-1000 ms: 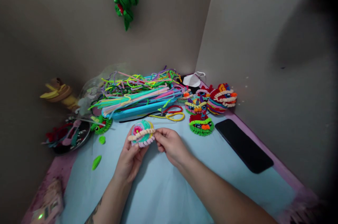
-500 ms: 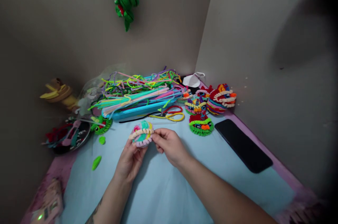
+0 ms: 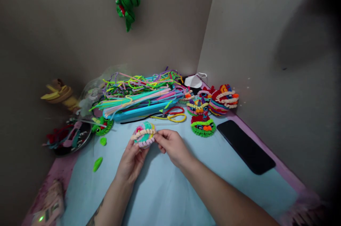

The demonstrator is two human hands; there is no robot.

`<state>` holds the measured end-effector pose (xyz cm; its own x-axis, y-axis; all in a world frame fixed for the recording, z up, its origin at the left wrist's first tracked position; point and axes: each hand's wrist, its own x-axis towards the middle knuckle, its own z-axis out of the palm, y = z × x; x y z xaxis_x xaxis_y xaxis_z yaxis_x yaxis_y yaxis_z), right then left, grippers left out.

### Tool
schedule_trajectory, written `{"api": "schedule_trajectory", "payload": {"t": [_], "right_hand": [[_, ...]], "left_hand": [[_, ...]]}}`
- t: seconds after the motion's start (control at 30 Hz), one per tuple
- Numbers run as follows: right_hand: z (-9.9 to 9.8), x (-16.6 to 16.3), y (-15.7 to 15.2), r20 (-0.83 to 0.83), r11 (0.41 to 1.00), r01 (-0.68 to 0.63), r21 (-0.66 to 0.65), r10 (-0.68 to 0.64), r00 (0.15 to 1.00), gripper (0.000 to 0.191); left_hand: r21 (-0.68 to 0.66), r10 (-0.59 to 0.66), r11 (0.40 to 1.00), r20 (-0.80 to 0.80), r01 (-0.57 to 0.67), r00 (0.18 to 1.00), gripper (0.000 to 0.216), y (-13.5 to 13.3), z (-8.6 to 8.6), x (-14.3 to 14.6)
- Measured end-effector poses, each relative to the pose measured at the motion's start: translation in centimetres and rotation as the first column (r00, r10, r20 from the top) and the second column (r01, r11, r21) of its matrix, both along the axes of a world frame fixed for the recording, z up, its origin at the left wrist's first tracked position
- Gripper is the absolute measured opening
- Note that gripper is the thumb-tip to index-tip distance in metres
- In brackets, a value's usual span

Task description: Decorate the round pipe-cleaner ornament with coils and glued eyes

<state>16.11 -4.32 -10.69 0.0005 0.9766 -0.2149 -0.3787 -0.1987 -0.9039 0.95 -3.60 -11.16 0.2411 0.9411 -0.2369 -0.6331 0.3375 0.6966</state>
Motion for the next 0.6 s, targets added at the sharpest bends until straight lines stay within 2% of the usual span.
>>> {"api": "schedule_trajectory", "payload": {"t": [0.13, 0.43, 0.6], "right_hand": [[-0.15, -0.4, -0.1, -0.048, 0.998, 0.055, 0.008, -0.055, 0.997, 0.028], [-0.4, -0.44, -0.23, -0.064, 0.989, 0.06, 0.137, -0.051, 0.997, 0.026], [-0.24, -0.62, -0.27, -0.149, 0.991, 0.075, 0.109, -0.058, 0.987, 0.031]], "left_hand": [[-0.013, 0.002, 1.0, -0.002, -0.002, 1.0, 0.04, -0.11, 0.3, 0.21], [-0.044, -0.007, 0.999, 0.031, 0.008, 0.999, 0.031, -0.11, 0.03, 0.06], [0.016, -0.033, 0.999, 0.059, 0.032, 0.998, 0.036, -0.24, -0.3, -0.1]]}}
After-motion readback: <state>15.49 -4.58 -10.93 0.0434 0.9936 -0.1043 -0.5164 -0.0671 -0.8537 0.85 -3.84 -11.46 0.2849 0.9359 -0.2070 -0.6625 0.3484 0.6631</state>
